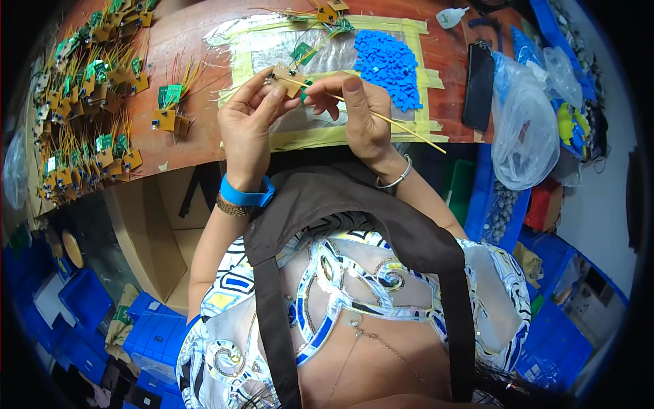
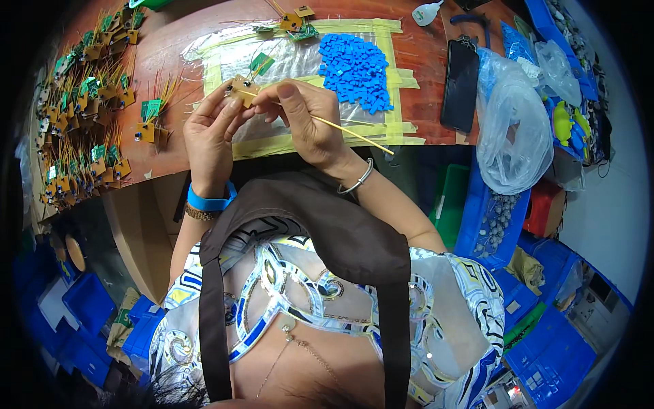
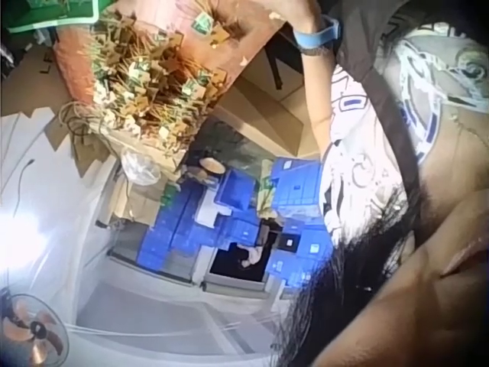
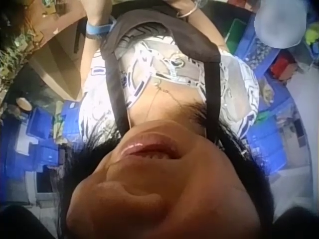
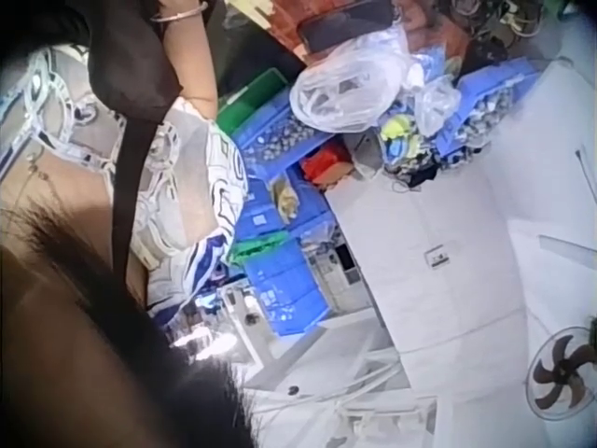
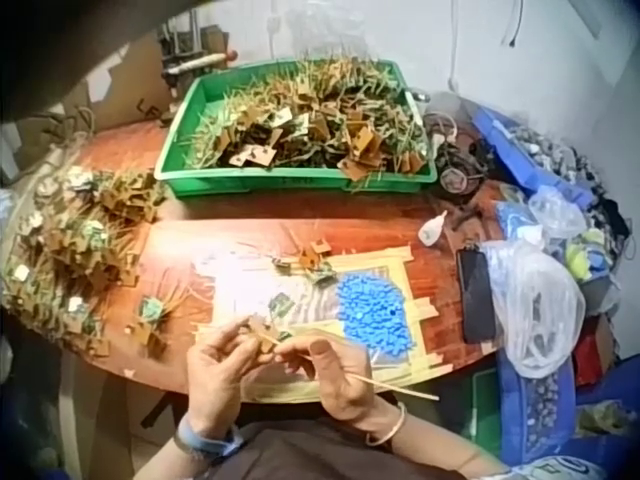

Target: Applying adhesive to small electronic components on a workbench.

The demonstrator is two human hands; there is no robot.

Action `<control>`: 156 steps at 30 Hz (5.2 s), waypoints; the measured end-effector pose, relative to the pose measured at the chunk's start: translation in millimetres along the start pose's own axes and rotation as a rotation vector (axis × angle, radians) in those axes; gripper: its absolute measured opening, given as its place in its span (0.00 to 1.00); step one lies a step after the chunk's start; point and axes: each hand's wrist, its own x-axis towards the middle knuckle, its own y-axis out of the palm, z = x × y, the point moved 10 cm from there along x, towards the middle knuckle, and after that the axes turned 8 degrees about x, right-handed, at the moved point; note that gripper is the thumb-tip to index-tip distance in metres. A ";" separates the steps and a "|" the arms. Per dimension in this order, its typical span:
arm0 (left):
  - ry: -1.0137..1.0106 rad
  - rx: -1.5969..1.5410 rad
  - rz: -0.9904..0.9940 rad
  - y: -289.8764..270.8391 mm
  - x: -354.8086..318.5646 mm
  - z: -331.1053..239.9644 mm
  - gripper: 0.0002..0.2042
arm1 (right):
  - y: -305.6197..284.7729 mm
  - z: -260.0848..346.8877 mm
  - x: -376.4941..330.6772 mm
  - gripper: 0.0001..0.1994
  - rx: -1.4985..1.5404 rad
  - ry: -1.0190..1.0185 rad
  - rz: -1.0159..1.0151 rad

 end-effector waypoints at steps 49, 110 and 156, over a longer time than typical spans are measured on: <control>0.002 0.047 -0.010 4.5 -2.7 0.1 0.20 | -41.1 3.3 14.0 0.08 -1.111 -0.351 -0.032; 0.364 0.506 -0.543 -144.7 -18.9 -97.2 0.11 | -47.6 20.6 60.4 0.14 -0.916 -0.365 -0.189; 0.232 0.070 -0.248 -62.6 16.4 -20.7 0.12 | -15.8 -9.2 -6.0 0.22 -0.300 0.038 0.090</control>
